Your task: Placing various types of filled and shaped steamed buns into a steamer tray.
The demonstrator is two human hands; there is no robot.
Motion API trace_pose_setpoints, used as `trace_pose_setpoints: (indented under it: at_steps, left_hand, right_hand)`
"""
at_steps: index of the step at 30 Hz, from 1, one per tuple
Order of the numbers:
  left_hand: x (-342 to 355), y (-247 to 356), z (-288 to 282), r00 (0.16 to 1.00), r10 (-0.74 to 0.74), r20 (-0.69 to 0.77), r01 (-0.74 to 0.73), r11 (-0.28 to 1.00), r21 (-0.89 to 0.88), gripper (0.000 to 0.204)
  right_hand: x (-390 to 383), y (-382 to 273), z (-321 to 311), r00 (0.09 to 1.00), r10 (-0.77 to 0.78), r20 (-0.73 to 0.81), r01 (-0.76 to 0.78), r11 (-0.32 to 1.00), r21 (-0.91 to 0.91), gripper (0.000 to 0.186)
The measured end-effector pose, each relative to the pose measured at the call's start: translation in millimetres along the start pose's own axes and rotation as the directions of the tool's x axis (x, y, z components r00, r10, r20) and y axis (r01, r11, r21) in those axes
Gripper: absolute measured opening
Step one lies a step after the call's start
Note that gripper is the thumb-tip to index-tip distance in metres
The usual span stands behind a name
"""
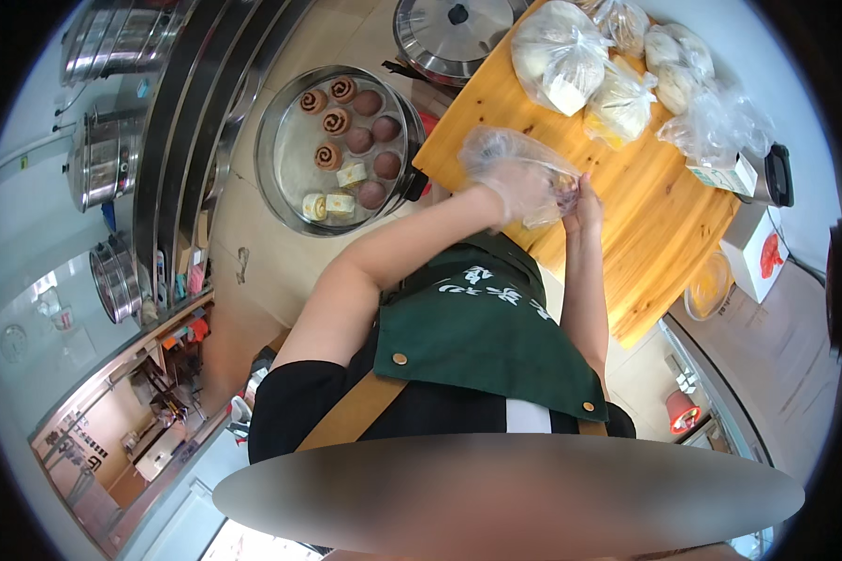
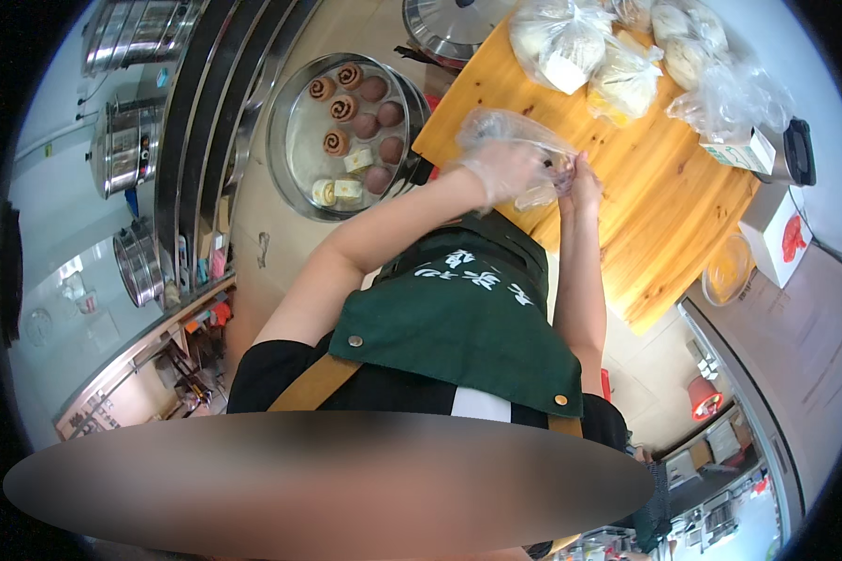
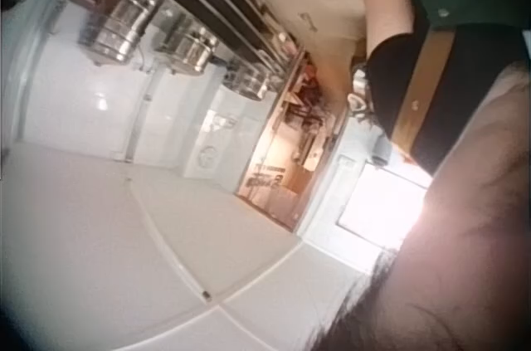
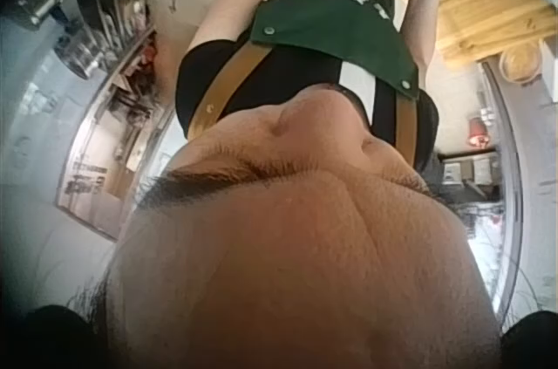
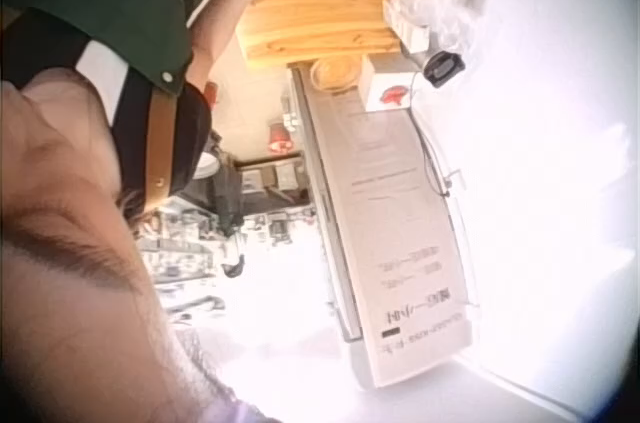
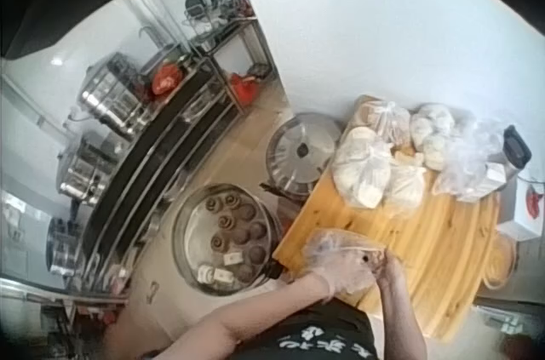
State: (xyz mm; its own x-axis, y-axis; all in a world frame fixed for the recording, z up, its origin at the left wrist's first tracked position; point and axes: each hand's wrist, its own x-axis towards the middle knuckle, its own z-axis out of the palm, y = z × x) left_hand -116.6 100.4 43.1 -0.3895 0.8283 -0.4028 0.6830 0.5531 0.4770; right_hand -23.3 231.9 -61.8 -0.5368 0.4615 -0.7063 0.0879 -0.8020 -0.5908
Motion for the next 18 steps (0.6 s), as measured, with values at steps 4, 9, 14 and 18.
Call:
trace_pose_setpoints:
  at_steps: [4,9,14,18]
  left_hand:
    - [-20.6,-46.0,-10.1,0.977,-0.201,-0.072,0.212,0.947,0.240,0.033]
    - [-34.9,-109.9,-11.5,0.872,-0.182,-0.454,0.225,0.974,0.041,0.052]
    - [-33.5,-80.8,-12.7,0.854,-0.393,-0.341,0.426,0.904,0.024,0.066]
    - [-34.2,-72.8,-5.9,0.840,-0.422,-0.340,0.445,0.895,-0.013,0.062]
  right_hand:
    - [35.2,12.2,-57.0,0.885,0.086,0.458,-0.197,0.959,0.202,0.022]
    - [-15.0,-14.7,-4.6,0.988,0.086,0.132,-0.061,0.981,-0.183,0.033]
    - [-23.5,-8.1,-3.4,0.879,-0.383,0.286,0.410,0.297,-0.862,0.060]
    - [-74.5,-6.7,50.3,0.510,-0.758,0.407,0.474,-0.148,-0.868,0.063]
